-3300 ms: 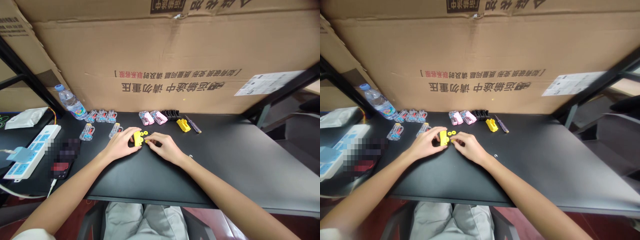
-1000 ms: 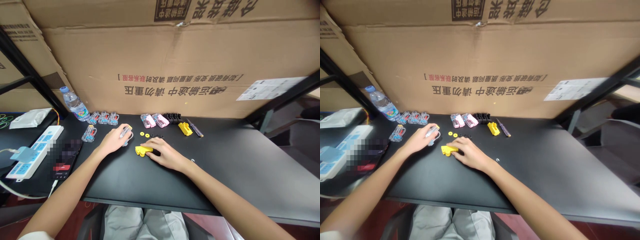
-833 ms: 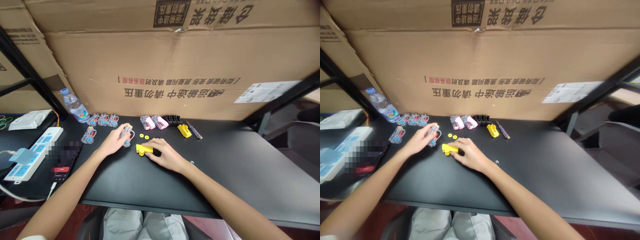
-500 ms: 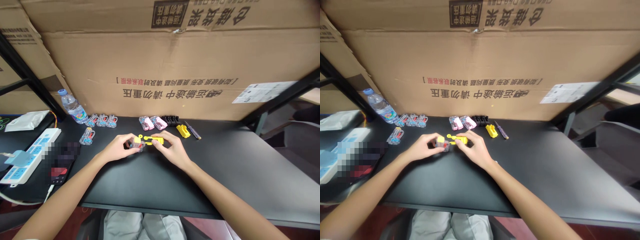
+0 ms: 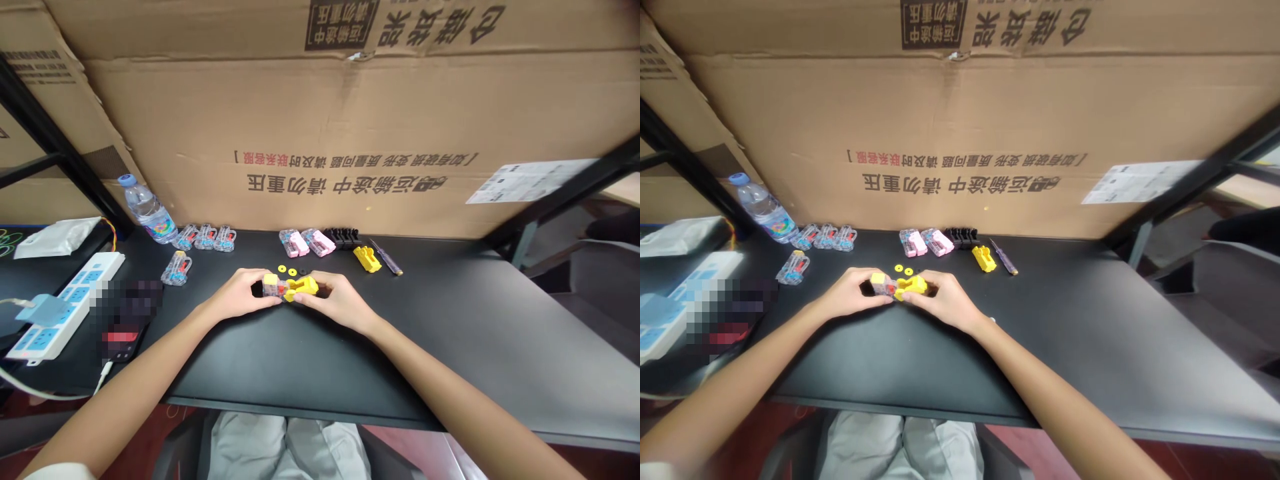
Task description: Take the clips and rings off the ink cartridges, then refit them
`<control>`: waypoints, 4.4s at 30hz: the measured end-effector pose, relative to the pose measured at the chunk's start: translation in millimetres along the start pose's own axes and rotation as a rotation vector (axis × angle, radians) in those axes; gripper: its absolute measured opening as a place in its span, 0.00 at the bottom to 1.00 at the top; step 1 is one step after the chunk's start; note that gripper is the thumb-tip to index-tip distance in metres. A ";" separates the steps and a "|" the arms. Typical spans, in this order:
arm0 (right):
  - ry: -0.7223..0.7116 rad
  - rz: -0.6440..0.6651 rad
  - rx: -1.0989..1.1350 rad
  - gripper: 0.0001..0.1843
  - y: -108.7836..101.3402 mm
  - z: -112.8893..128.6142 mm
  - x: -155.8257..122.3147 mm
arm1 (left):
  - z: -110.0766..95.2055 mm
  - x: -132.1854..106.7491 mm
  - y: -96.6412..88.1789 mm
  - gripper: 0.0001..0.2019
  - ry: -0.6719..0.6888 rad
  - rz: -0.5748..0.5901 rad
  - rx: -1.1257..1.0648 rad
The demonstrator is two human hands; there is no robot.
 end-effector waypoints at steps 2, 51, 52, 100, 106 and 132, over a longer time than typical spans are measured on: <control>-0.024 0.018 -0.034 0.22 3.9 -1.7 -0.8 | 1.6 0.0 0.3 0.12 0.015 -0.011 0.008; 0.105 -0.059 0.202 0.25 15.1 -14.5 -3.0 | 2.2 2.3 2.9 0.17 -0.055 -0.058 0.014; 0.103 -0.058 0.196 0.26 14.8 -13.4 -2.9 | 2.3 2.0 3.4 0.18 -0.059 -0.053 -0.021; 0.106 -0.292 0.213 0.28 -11.0 14.4 -2.6 | -4.1 1.0 -14.8 0.21 -0.185 -0.224 -0.376; 0.116 -0.005 0.173 0.27 0.8 11.5 1.1 | 0.5 3.1 -1.9 0.18 -0.227 -0.034 -0.363; -0.004 -0.213 0.074 0.25 -23.6 10.4 5.0 | 6.5 3.8 -9.9 0.16 -0.208 -0.139 -0.422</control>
Point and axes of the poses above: each hand's wrist, its own x-axis towards the middle knuckle, its own y-axis out of the palm, z = x × y, the point moved 5 cm from there along x, towards the middle knuckle, and after that the axes turned 6 degrees about -y, right-handed, at the moved point
